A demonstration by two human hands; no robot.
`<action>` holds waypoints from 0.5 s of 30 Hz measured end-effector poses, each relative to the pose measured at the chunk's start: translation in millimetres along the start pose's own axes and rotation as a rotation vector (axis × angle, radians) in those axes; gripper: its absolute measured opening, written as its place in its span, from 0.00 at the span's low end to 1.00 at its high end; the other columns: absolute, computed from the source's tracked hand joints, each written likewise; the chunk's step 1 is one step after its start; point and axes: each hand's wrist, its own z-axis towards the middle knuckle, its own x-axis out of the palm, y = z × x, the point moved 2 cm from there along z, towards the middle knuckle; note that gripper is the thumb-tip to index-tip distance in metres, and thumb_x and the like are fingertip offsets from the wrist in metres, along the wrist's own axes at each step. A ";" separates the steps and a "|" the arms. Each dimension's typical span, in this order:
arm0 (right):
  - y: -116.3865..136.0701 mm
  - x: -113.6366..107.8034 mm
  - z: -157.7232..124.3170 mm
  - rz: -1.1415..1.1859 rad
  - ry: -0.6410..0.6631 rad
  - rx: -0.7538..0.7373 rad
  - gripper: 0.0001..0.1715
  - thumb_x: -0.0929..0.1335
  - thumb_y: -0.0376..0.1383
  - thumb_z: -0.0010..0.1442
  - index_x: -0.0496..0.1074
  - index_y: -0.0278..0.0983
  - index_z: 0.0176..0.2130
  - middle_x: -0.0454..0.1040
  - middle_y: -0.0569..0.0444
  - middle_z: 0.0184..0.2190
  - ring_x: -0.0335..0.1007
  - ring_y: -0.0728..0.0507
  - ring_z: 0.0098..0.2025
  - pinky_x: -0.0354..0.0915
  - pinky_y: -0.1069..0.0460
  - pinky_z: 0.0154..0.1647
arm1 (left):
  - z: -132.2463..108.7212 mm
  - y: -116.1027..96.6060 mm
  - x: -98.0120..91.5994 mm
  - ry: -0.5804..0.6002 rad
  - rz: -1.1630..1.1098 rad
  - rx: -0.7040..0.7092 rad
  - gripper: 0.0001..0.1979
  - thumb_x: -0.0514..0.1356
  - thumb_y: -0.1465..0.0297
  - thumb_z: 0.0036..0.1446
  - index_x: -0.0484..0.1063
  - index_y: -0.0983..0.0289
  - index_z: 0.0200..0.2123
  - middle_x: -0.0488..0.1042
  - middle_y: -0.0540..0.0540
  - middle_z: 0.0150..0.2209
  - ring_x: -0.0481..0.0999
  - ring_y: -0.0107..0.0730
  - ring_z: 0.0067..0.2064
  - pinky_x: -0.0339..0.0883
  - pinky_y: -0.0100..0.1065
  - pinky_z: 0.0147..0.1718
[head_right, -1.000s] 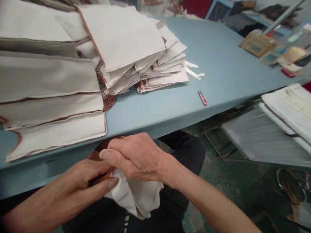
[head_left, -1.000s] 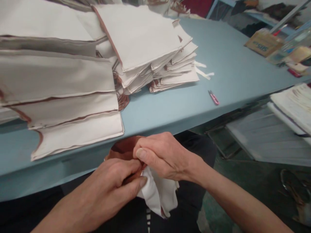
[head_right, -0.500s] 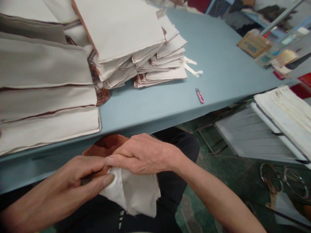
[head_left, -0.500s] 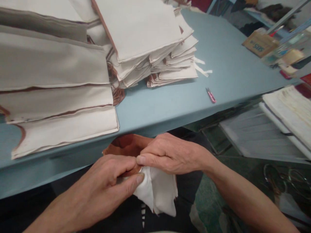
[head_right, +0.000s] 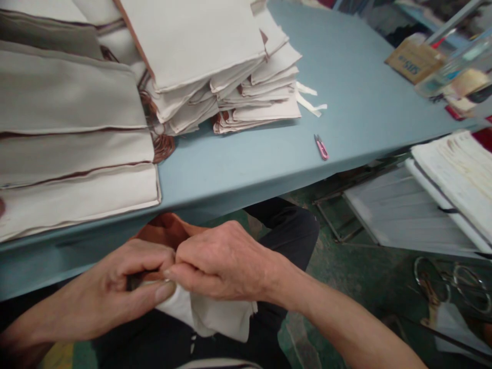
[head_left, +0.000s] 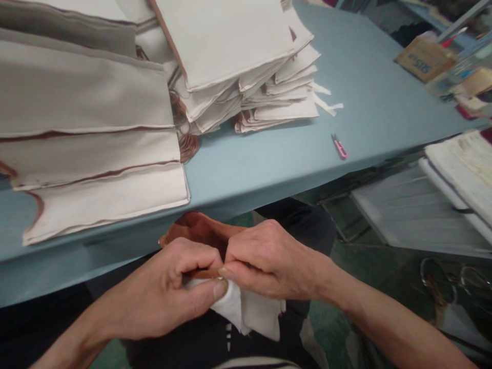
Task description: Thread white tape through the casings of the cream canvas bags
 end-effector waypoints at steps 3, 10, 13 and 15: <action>-4.5 2.5 -4.1 0.098 0.001 0.058 0.22 0.64 0.39 0.79 0.69 0.37 0.31 0.69 0.59 0.26 0.65 0.50 0.28 0.55 0.53 0.31 | -3.4 3.1 -5.1 0.016 0.002 -0.009 0.16 0.55 0.65 0.68 0.66 0.61 0.26 0.60 0.43 0.24 0.58 0.25 0.25 0.54 0.28 0.23; -8.5 0.6 -6.7 0.318 0.090 0.166 0.21 0.65 0.43 0.78 0.74 0.36 0.35 0.72 0.58 0.28 0.67 0.50 0.29 0.57 0.54 0.32 | -4.2 4.8 -4.7 -0.014 0.048 0.101 0.21 0.51 0.65 0.75 0.58 0.60 0.25 0.58 0.44 0.24 0.58 0.26 0.26 0.54 0.29 0.25; -9.0 1.6 -5.9 0.341 0.142 0.198 0.20 0.66 0.42 0.77 0.74 0.36 0.34 0.69 0.60 0.26 0.66 0.51 0.27 0.55 0.54 0.31 | -4.7 6.0 -2.2 -0.028 0.034 0.099 0.21 0.51 0.65 0.75 0.57 0.59 0.25 0.57 0.44 0.24 0.57 0.26 0.26 0.54 0.29 0.24; -8.4 3.8 -4.9 0.336 0.096 0.158 0.17 0.67 0.39 0.74 0.73 0.36 0.32 0.66 0.62 0.24 0.62 0.52 0.26 0.53 0.55 0.29 | -5.3 7.6 -2.4 -0.030 0.026 0.093 0.21 0.51 0.65 0.75 0.57 0.60 0.25 0.57 0.44 0.24 0.57 0.26 0.26 0.54 0.30 0.25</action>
